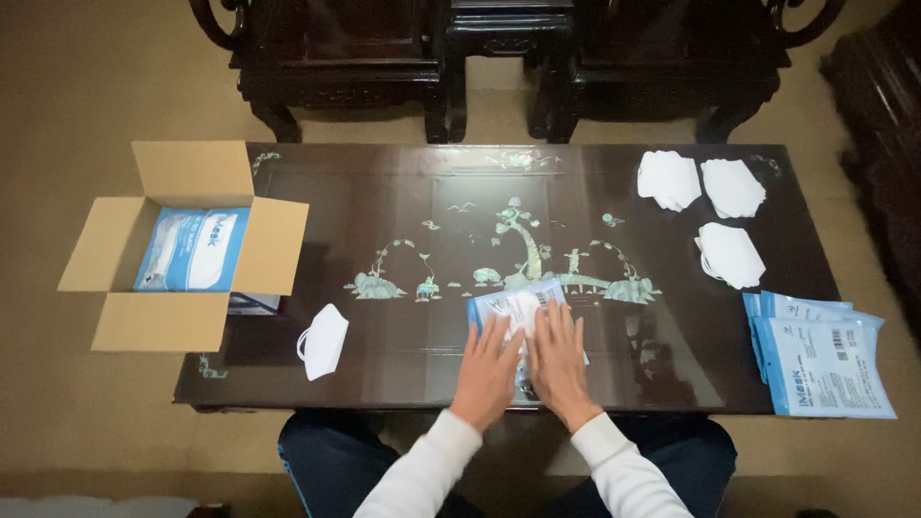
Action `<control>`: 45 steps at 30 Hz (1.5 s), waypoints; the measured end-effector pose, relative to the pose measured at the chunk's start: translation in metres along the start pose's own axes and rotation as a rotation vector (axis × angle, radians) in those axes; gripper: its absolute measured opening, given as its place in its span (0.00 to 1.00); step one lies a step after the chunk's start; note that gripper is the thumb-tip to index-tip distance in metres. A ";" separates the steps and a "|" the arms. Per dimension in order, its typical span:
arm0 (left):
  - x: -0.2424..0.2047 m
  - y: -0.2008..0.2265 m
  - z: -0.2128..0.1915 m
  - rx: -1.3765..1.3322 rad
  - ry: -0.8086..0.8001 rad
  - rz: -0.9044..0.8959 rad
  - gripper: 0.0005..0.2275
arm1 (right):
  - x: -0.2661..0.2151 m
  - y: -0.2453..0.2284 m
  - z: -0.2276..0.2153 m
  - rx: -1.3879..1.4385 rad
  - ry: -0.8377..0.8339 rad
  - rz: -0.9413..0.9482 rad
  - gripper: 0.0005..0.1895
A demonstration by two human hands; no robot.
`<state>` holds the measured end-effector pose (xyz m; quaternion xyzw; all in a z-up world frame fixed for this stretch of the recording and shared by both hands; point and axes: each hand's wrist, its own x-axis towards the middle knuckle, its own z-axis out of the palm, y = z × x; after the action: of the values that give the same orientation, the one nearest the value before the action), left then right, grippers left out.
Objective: The person picks up a face mask and a plastic packet, places the mask inside the packet, and stacks the packed masks on a table.
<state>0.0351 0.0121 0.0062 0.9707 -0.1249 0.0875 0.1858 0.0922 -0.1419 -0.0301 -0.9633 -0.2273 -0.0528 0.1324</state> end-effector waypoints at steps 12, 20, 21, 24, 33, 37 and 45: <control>0.021 -0.032 0.030 0.036 -0.187 -0.057 0.26 | -0.005 0.013 0.027 0.006 -0.025 -0.082 0.32; 0.027 -0.029 0.029 -0.929 0.219 -0.876 0.35 | -0.004 0.012 -0.015 0.146 -0.273 -0.090 0.54; 0.028 -0.032 0.032 -1.069 0.214 -0.972 0.36 | -0.005 0.011 -0.026 0.162 -0.322 -0.155 0.66; 0.033 -0.022 0.016 -1.308 0.185 -1.142 0.38 | -0.019 0.027 -0.014 0.030 -0.054 -0.409 0.69; 0.016 -0.008 -0.049 -1.031 0.257 -0.891 0.30 | -0.006 0.047 -0.019 0.170 0.358 -0.231 0.41; -0.010 -0.065 0.010 -0.307 0.073 -0.517 0.25 | 0.013 0.077 -0.008 -0.032 0.324 -0.178 0.42; -0.020 -0.075 0.020 0.038 -0.025 -0.323 0.24 | 0.018 0.075 -0.029 -0.092 -0.216 -0.125 0.58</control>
<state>0.0394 0.0760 -0.0413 0.9826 0.0320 0.0466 0.1772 0.1415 -0.2070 -0.0168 -0.9524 -0.2971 0.0329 0.0592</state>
